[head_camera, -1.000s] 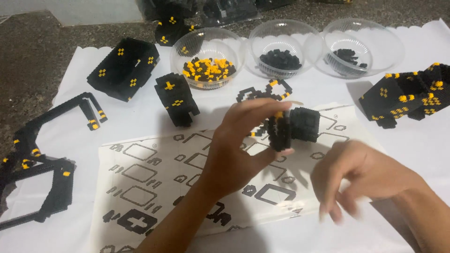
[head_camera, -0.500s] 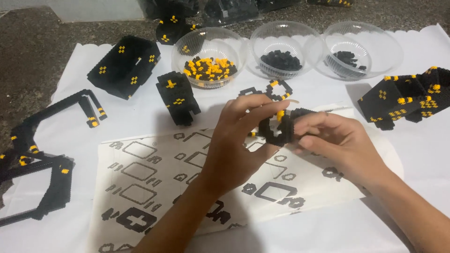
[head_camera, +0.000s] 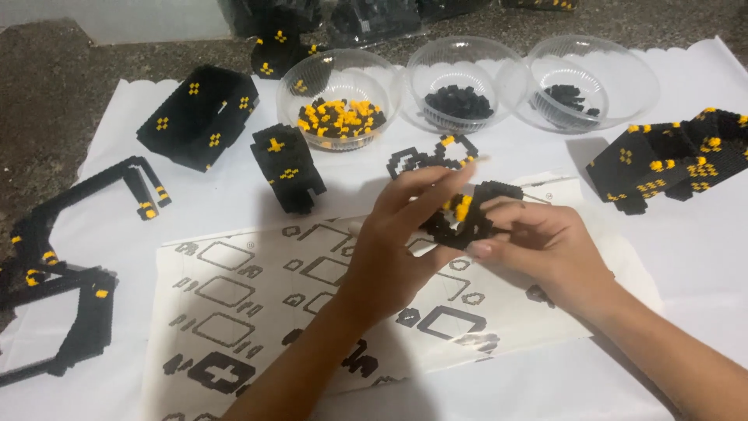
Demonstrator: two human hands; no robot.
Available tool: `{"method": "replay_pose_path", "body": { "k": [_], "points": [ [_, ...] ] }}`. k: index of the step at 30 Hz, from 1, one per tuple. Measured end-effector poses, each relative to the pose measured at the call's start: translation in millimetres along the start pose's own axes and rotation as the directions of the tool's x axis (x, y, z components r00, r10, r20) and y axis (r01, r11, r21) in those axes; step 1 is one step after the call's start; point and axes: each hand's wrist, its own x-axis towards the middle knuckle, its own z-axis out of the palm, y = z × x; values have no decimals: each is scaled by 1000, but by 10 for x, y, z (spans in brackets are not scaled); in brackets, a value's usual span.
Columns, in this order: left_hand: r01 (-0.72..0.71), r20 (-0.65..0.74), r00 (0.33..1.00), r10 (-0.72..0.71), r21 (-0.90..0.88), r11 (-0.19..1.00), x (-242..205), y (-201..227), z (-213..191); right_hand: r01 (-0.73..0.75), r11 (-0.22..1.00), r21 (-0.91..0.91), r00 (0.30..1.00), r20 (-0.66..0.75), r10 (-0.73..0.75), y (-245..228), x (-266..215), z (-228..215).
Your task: Assembling a complex structure using small black and yellow interlocking plastic blocks while following a printed guide.
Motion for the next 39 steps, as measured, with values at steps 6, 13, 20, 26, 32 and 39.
{"method": "replay_pose_path", "body": {
  "k": [6, 13, 20, 26, 32, 39],
  "points": [
    [49, 48, 998, -46, -62, 997, -4, 45, -16, 84, 996, -20, 996, 3, -84, 28, -23, 22],
    [15, 98, 995, 1, -157, 988, 29, 74, -15, 334, 876, -348, 938, 31, -345, 9, -60, 101],
    [140, 220, 971, -89, -224, 964, 66, 67, -35, 363, 817, -448, 921, 41, -387, 34, -56, 44],
    [73, 249, 963, -105, 135, 988, 69, -123, -213, 173, 882, -438, 884, -326, -335, -89, -6, -24],
    [203, 333, 922, -199, 24, 979, 102, -32, -308, 92, 984, -155, 851, -500, -158, -116, 198, -233],
    [183, 322, 919, -228, 163, 969, 65, -104, -297, 8, 876, -483, 904, -370, -212, -122, 196, -177]
  ]
}}
